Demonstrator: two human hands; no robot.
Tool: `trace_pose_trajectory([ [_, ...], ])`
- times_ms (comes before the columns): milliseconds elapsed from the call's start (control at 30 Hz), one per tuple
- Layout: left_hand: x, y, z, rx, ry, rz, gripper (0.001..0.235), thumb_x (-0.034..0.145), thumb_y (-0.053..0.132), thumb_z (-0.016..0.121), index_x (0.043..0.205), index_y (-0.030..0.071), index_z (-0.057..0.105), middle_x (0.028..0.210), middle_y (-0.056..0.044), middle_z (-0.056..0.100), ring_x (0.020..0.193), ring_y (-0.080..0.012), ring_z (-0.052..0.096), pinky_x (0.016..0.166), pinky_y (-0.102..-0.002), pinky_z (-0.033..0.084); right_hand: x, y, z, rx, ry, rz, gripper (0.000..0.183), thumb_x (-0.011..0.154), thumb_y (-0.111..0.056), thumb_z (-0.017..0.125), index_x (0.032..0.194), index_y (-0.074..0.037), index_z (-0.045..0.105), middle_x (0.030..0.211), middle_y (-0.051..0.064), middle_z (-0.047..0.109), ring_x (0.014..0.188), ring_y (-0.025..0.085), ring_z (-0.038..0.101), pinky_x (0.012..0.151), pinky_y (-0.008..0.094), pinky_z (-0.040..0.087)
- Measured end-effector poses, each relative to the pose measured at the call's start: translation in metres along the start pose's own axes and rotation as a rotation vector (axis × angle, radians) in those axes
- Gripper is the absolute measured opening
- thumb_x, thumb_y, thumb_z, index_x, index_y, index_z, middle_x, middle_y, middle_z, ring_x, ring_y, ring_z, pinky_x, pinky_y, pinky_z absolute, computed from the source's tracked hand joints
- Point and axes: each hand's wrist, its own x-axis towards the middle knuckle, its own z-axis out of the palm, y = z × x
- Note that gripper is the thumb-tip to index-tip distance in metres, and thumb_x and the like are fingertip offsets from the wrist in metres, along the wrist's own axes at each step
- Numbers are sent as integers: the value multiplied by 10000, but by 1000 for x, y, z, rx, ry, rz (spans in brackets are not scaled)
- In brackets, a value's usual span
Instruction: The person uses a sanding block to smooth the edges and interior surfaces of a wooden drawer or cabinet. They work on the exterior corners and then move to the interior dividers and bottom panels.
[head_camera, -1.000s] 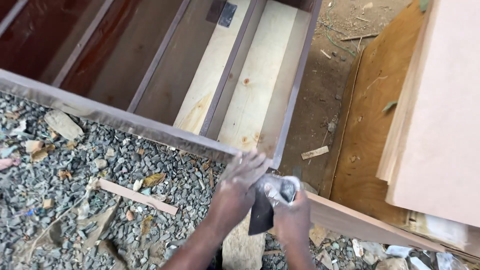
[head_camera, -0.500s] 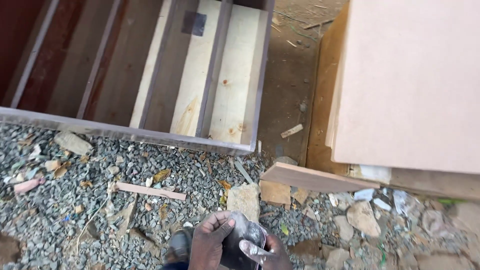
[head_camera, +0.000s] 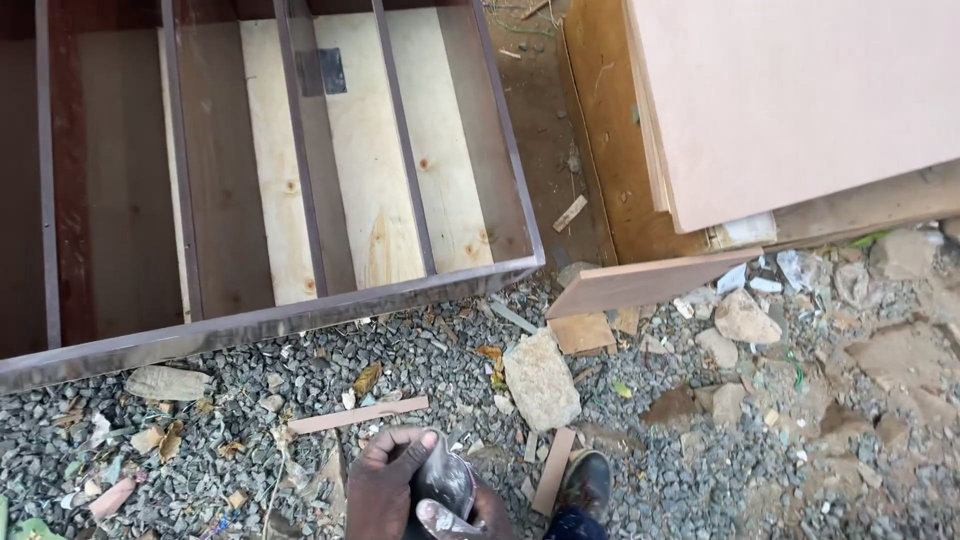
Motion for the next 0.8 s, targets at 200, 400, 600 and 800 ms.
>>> trace_pose_trajectory([
  [200, -3, -8, 50, 348, -90, -75, 205, 941, 138, 672, 1010, 6, 814, 1075, -159, 830, 910, -295, 739, 848, -447, 614, 3, -3, -28, -464, 534, 256, 579, 712, -522, 757, 1255, -326, 800, 1118, -28, 897, 1084, 146, 844, 920, 254, 654],
  [400, 27, -33, 109, 631, -177, 128, 170, 879, 157, 757, 1002, 84, 849, 946, -7, 806, 886, -114, 695, 863, -257, 555, 17, -77, -44, -133, 791, 159, 326, 938, -133, 608, 1218, -82, 766, 1121, 75, 834, 1049, 180, 740, 965, 331, 574],
  [600, 39, -36, 108, 655, -313, 44, 137, 833, 62, 826, 964, 61, 865, 877, -57, 787, 792, -155, 692, 763, -288, 589, 20, -79, -47, -222, 970, 259, 297, 948, -263, 591, 1131, -154, 799, 983, 62, 833, 882, 202, 748, 787, 368, 625],
  [800, 53, 15, 84, 1018, -337, 54, 298, 902, 203, 728, 1189, 172, 800, 1178, -69, 803, 977, -196, 728, 845, -333, 637, 43, -51, -6, -343, 986, 134, 404, 850, -321, 587, 1207, -240, 758, 1097, 2, 809, 1005, 166, 725, 852, 342, 595],
])
